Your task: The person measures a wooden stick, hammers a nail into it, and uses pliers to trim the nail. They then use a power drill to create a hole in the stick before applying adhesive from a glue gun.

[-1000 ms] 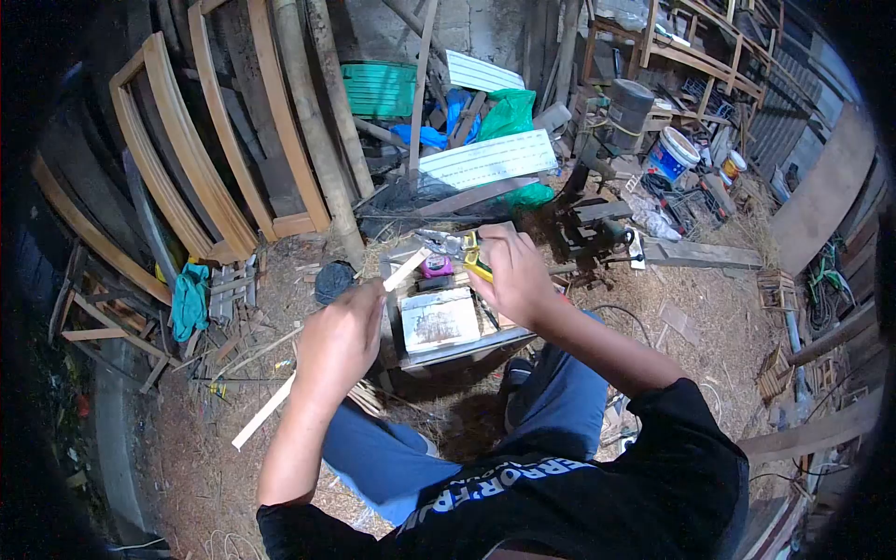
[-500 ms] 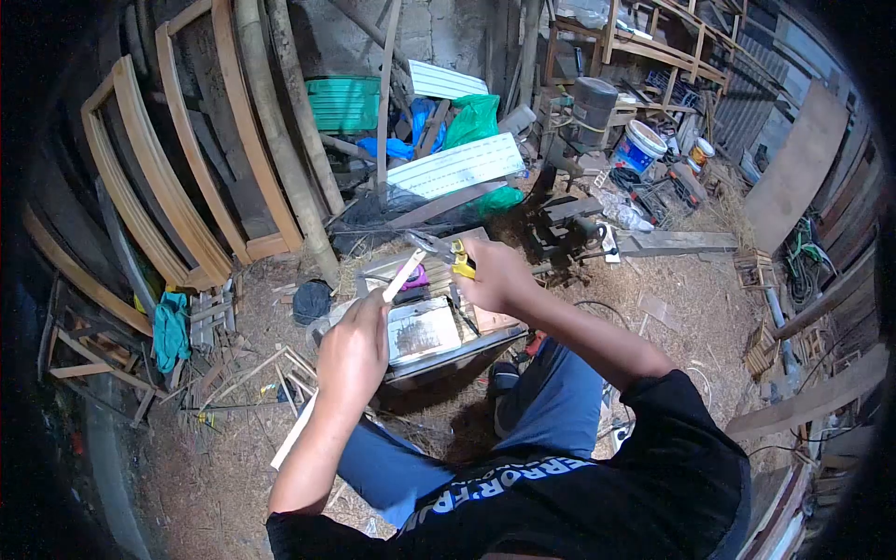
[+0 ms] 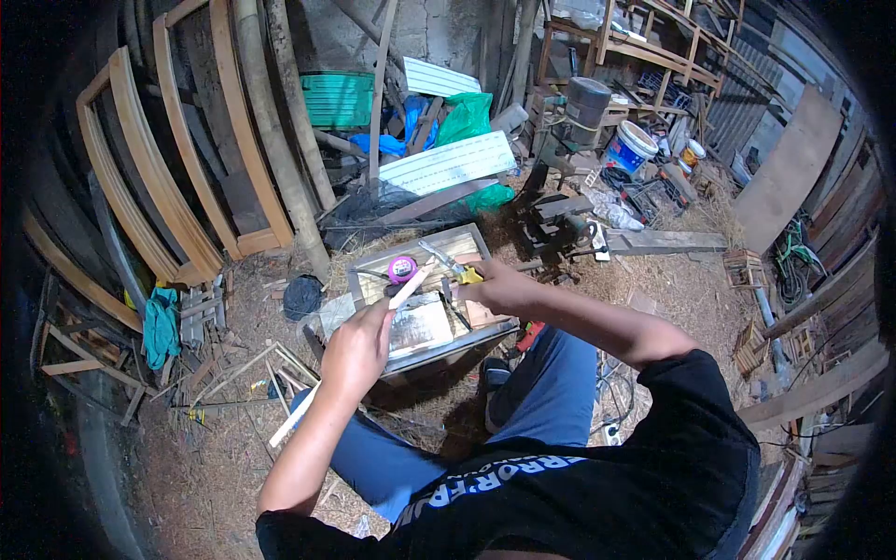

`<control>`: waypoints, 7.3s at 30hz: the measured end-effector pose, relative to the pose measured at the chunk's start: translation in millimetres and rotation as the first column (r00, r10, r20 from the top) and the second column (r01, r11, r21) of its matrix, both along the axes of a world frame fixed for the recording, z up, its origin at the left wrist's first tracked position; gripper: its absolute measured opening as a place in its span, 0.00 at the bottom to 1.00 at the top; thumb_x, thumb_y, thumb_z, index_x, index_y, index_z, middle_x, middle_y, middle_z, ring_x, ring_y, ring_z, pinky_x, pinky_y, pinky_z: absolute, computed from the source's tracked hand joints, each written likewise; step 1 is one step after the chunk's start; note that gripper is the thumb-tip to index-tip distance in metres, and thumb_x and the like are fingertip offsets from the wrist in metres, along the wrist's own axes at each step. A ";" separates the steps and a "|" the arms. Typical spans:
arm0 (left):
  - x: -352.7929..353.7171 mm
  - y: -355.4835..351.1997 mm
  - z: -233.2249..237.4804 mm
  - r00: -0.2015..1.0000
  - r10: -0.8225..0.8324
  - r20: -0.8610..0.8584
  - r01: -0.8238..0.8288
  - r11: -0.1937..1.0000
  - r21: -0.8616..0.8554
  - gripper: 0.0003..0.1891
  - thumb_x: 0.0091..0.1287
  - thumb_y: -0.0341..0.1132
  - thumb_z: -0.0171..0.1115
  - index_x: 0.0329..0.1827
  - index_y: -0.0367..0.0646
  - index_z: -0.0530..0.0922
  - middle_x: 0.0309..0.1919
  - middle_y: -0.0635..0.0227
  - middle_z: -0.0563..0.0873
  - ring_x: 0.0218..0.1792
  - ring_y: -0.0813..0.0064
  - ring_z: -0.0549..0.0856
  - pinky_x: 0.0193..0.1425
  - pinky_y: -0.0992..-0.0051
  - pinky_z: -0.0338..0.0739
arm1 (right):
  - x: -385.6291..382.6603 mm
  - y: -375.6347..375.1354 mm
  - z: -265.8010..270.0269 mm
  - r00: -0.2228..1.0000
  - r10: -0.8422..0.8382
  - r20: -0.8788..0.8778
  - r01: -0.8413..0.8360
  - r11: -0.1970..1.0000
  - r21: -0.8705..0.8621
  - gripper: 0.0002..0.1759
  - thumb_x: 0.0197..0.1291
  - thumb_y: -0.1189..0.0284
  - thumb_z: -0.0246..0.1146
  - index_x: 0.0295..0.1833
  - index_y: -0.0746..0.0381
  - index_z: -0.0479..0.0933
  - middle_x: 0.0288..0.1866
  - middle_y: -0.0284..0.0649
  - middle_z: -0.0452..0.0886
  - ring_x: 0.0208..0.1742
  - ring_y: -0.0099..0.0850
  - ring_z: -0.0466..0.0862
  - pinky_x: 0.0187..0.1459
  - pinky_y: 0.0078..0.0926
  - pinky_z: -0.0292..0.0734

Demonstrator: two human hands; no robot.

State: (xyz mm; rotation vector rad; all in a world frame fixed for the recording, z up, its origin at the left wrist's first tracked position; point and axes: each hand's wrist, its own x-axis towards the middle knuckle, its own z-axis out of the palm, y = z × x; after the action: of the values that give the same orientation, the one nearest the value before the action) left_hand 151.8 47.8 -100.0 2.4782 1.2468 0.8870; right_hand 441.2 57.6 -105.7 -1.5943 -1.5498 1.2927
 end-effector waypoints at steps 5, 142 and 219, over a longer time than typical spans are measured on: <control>-14.2 -6.1 -8.0 0.997 -0.059 -0.052 0.061 0.997 0.038 0.12 0.79 0.36 0.64 0.58 0.39 0.84 0.43 0.50 0.90 0.40 0.43 0.90 0.45 0.51 0.86 | -4.5 -22.9 5.7 0.997 0.002 -0.081 -0.015 0.986 -0.163 0.16 0.67 0.61 0.71 0.48 0.63 0.81 0.29 0.31 0.76 0.26 0.24 0.73 0.28 0.29 0.66; 30.7 -4.8 60.2 0.978 0.086 -0.190 -0.072 0.994 0.078 0.08 0.76 0.36 0.64 0.51 0.44 0.83 0.36 0.48 0.91 0.37 0.43 0.91 0.42 0.47 0.85 | 23.7 -17.2 2.6 0.579 -0.559 0.593 -0.401 0.439 0.804 0.30 0.65 0.78 0.60 0.73 0.68 0.70 0.54 0.47 0.89 0.74 0.50 0.77 0.65 0.56 0.68; 81.5 17.0 42.5 0.977 -0.208 -0.051 0.201 0.973 -0.114 0.12 0.76 0.38 0.67 0.50 0.38 0.88 0.38 0.46 0.91 0.41 0.45 0.91 0.47 0.54 0.83 | 59.9 -64.0 -22.7 0.962 -0.245 0.117 0.211 0.946 0.248 0.21 0.74 0.57 0.69 0.52 0.68 0.81 0.40 0.56 0.88 0.40 0.48 0.88 0.44 0.46 0.80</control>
State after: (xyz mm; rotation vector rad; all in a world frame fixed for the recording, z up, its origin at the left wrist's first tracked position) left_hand 233.3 64.8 -57.5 2.5080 1.0051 0.6774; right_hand 501.0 -6.4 -128.4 -1.6875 -1.4883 0.8514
